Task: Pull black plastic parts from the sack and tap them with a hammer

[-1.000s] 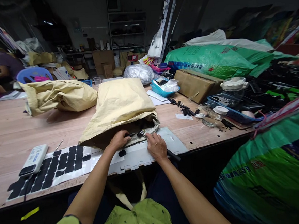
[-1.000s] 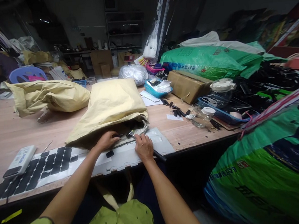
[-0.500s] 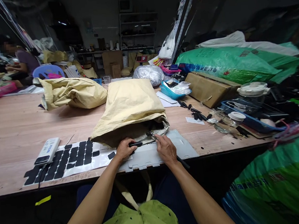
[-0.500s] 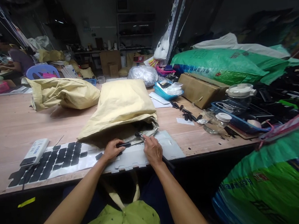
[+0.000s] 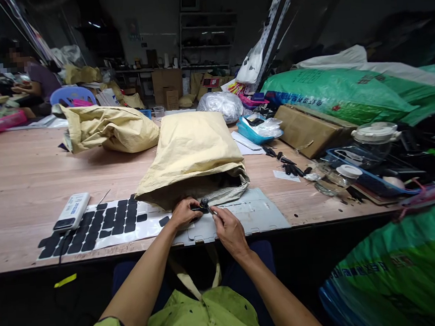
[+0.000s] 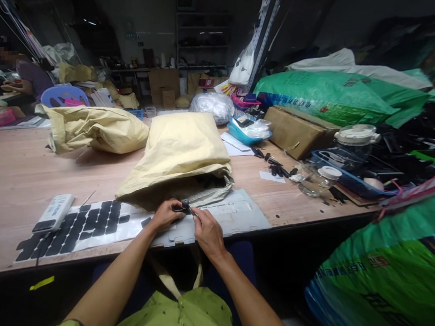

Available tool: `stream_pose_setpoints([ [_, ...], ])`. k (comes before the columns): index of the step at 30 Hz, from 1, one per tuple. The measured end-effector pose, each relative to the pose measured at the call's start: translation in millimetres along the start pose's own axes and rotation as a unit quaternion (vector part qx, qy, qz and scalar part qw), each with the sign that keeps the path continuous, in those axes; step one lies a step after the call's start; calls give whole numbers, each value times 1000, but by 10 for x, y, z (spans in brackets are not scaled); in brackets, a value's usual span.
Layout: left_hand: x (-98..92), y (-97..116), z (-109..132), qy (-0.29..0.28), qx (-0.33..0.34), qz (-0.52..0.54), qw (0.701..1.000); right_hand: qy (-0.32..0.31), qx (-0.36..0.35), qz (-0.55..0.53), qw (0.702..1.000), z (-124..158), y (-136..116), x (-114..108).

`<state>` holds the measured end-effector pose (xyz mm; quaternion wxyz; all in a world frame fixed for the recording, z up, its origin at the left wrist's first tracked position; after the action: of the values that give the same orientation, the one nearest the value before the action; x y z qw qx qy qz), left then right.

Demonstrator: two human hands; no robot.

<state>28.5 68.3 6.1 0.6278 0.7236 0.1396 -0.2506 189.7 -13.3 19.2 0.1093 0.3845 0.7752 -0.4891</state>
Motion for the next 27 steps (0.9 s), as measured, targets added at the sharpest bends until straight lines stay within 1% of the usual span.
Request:
stream_pose_setpoints([
  [3,-5,10,-7,4,-8,-9,1000,1,-2,8,1000,-52,-49,-20],
  [7,-4,7,-15,9,-12,-11,1000,44,-15,-12,999,-73,-149,-90],
  [9,0,1,-16,5,-13,-14,1000,32,-19,-7,999,-40,-166,-80],
  [11,4,-9,-14,3,-15,-16,1000,6,-11,13,1000,-10,-146,-56],
  [13,8,-20,-13,5,-14,-12,1000,-2,1,27,1000,-13,-115,-65],
  [18,26,-54,-26,13,-7,-11,1000,60,-1,18,998,-79,-96,-218],
  [20,30,-58,-28,13,-9,-14,1000,54,0,18,998,-52,-77,-233],
  [23,21,-51,-19,13,-21,-13,1000,11,13,31,999,-4,-23,-198],
  [24,16,-45,-14,13,-24,-14,1000,5,19,38,999,-16,-2,-194],
  [25,10,-36,-11,13,-24,-14,1000,9,23,43,999,-50,17,-198],
  [27,-1,-16,-5,12,-19,-16,1000,38,27,55,997,-178,64,-228],
])
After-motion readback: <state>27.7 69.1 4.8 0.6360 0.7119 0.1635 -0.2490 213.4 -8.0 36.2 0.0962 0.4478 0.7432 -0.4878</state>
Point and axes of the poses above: each hand's wrist, its own z-axis away from the middle knuckle, its own x-axis out of the palm, y = z × x, the point moved 5 cm from there along -z, towards the middle knuckle, and after that the axes turned 13 degrees about y, right-handed, at the moved point
